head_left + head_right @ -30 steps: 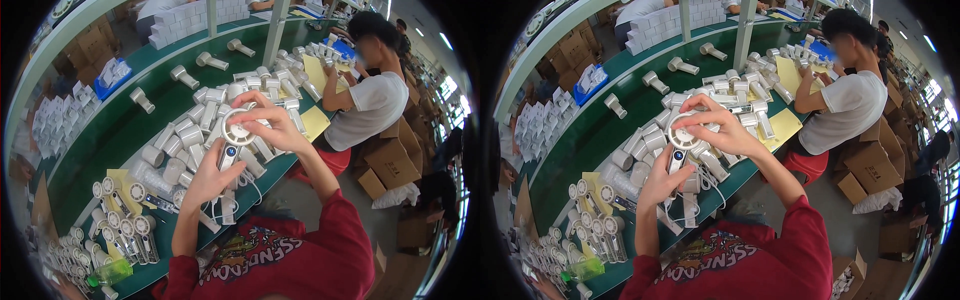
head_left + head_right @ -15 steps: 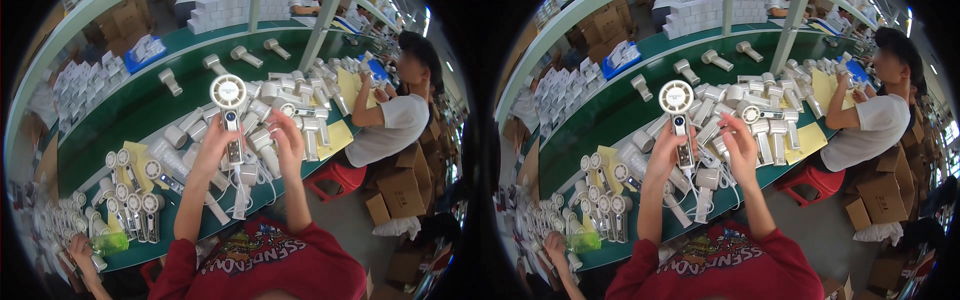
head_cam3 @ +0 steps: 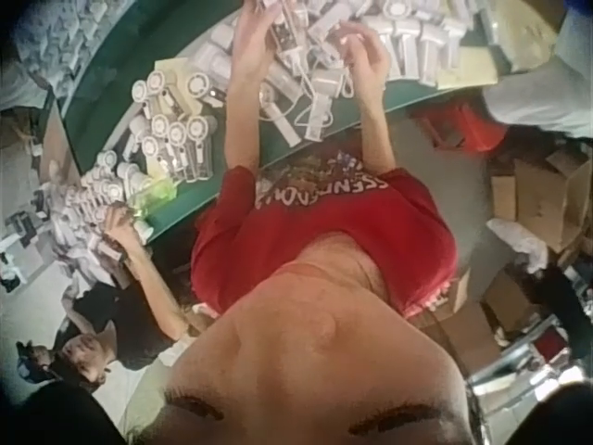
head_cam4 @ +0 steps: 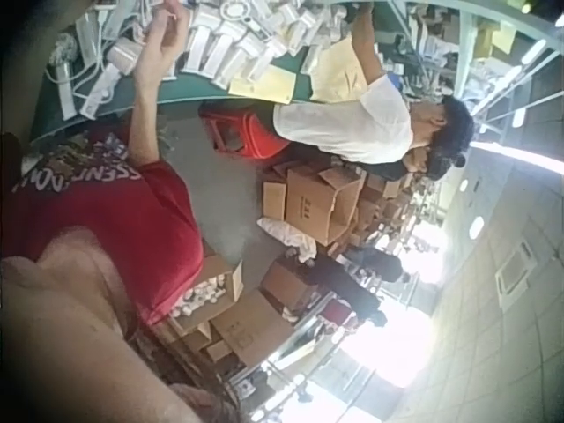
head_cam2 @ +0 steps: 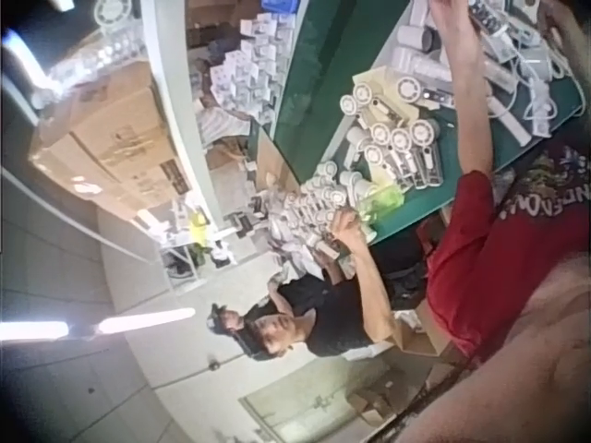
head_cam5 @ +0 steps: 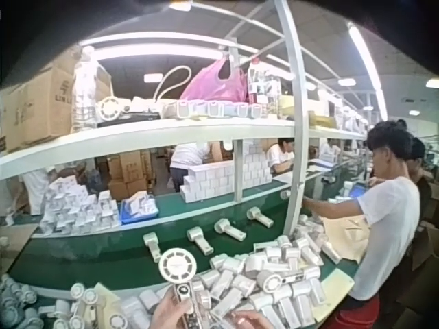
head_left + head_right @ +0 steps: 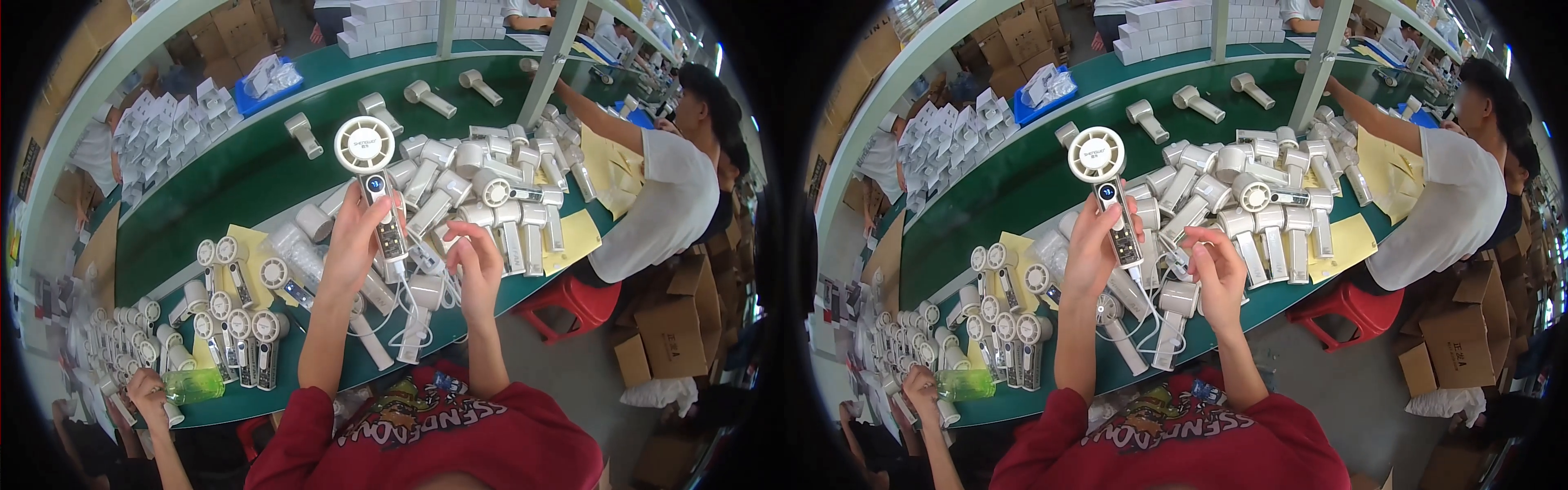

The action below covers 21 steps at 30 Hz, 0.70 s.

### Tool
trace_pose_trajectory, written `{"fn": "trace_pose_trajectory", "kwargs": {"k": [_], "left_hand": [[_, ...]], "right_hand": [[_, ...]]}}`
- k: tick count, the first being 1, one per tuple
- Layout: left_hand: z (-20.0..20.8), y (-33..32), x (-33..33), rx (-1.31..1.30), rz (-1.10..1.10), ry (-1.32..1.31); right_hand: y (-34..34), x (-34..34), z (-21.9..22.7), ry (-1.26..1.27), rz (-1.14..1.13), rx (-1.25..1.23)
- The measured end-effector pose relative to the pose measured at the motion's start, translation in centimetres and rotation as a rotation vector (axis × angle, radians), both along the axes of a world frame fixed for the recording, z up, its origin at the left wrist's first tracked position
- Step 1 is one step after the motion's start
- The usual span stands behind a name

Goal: The person assembles or inspects handheld rechargeable fans on an assembly line by hand, working with fan housings and charging cables.

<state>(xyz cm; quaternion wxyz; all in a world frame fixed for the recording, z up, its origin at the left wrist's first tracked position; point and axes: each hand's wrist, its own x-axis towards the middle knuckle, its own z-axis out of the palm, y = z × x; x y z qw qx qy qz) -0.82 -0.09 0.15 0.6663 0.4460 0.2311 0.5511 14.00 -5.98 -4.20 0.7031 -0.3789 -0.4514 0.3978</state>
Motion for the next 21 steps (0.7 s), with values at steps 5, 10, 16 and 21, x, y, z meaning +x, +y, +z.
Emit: {"fn": "trace_pose_trajectory", "kwargs": {"k": [5, 10, 16, 21], "left_hand": [[0.0, 0.2, 0.0, 0.073, 0.002, 0.042], [-0.8, 1.1, -0.3, 0.106, -0.348, -0.429], [-1.1, 1.1, 0.5, -0.005, -0.413, -0.555], [-2.0, 1.4, 0.0, 0.056, -0.287, -0.415]], "right_hand": [[-0.1, -0.3, 0.2, 0.011, -0.019, -0.013], [-0.1, -0.1, -0.5, -0.161, 0.217, -0.046], [-1.8, -3.1, 0.8, -0.250, 0.495, -0.088], [-2.3, -5.0, 0.1, -0.328, 0.468, -0.128]]}}
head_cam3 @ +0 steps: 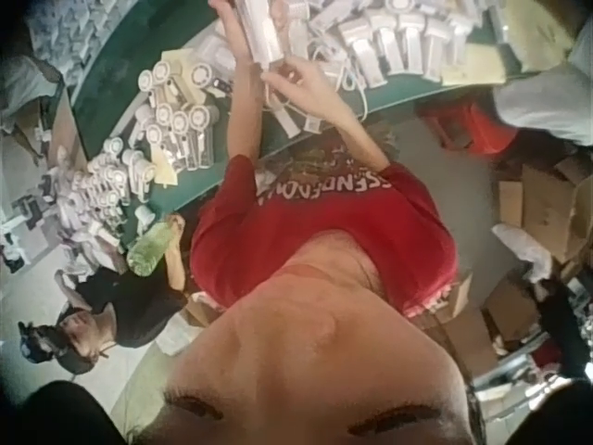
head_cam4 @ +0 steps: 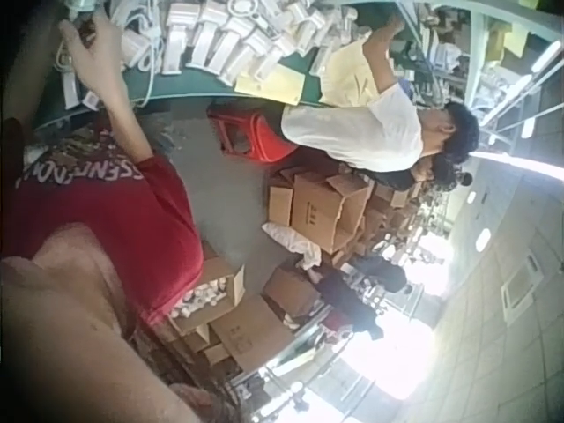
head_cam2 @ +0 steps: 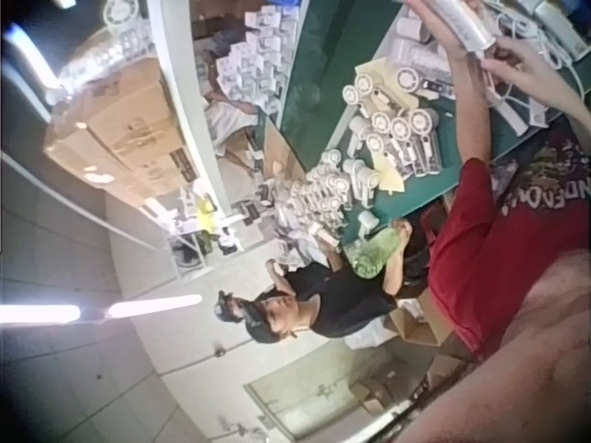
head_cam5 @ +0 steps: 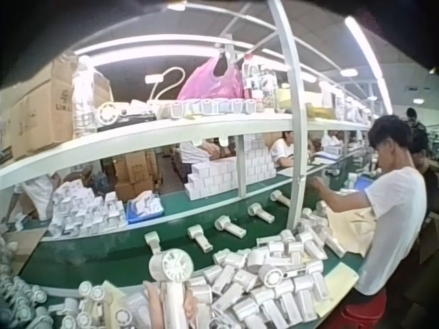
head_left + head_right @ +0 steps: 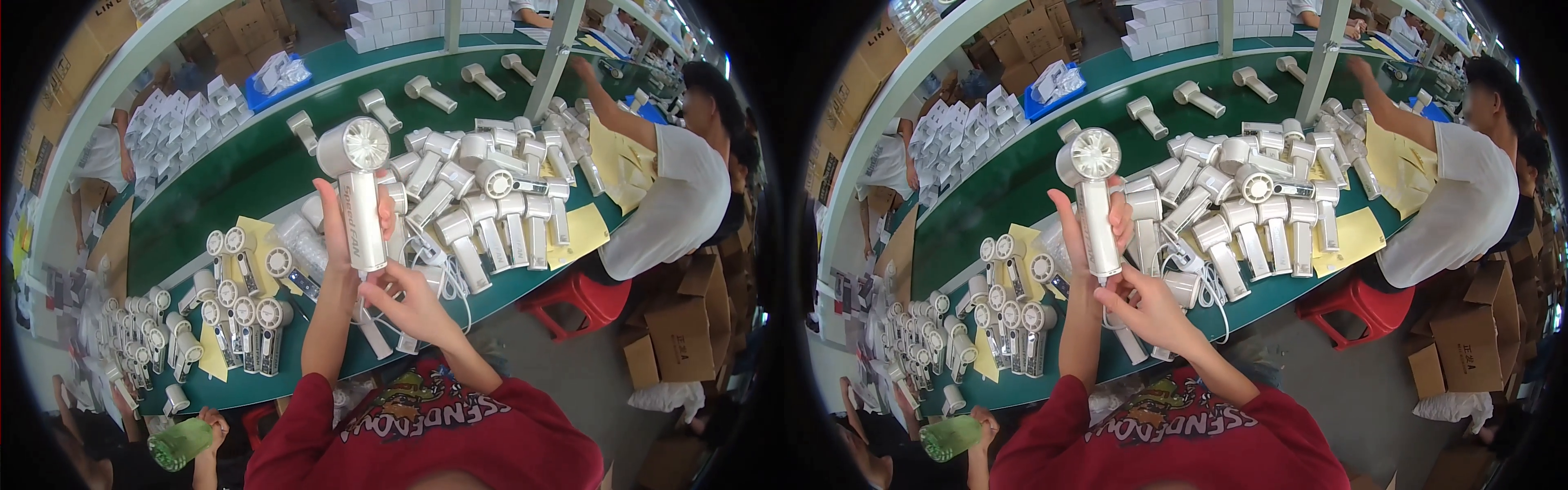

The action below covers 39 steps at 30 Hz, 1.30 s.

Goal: The person assembles or inspects handheld rechargeable fans on an assembly line by hand, working with fan housings and charging cables.

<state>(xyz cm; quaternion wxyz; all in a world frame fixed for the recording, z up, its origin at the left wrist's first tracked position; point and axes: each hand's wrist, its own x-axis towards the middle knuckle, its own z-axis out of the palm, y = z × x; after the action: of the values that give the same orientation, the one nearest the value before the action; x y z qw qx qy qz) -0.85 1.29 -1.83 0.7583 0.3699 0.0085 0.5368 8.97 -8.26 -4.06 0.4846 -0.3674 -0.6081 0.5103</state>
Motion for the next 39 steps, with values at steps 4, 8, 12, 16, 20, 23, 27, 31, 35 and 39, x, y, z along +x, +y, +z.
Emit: {"fn": "trace_pose_trajectory", "kwargs": {"k": [4, 8, 12, 16, 20, 23, 27, 31, 35, 39], "left_hand": [[0.6, -0.8, 0.0, 0.009, 0.427, 0.409], [2.2, -1.7, 1.0, -0.005, 0.254, 0.175], [3.6, -3.6, 0.9, -0.109, 0.308, 0.285], [3.7, -4.6, 1.7, -0.222, 0.400, 0.122], [2.9, -3.3, -0.7, -0.186, 0.421, 0.052], [5.3, -0.1, -5.1, -0.017, 0.918, -0.096], [9.3, -1.2, -16.1, 0.032, 1.326, -0.036], [7.3, -2.1, -20.0, -0.026, 1.438, 0.442], [2.2, -1.6, -25.2, -0.240, 1.483, 1.041], [-3.5, 0.9, -30.7, -0.398, 1.626, 1.207]], "right_hand": [[1.0, 0.1, -0.5, 0.205, 0.014, -0.175], [1.8, 0.8, -1.9, 0.376, 0.085, -0.101], [2.0, 1.3, -2.5, 0.412, -0.308, 0.005], [0.8, 0.5, -0.8, 0.240, -0.521, 0.183], [0.1, -1.0, -0.4, 0.373, -0.386, 0.106], [-2.0, -2.6, -1.9, 0.155, -0.291, 0.084], [-1.3, -0.9, -1.7, 0.183, -0.354, 0.082], [2.0, 2.9, -1.8, 0.369, -0.481, 0.009], [2.3, 3.5, -2.4, 0.438, -0.440, -0.021], [2.0, 3.7, -1.7, 0.370, -0.397, -0.017]]}}
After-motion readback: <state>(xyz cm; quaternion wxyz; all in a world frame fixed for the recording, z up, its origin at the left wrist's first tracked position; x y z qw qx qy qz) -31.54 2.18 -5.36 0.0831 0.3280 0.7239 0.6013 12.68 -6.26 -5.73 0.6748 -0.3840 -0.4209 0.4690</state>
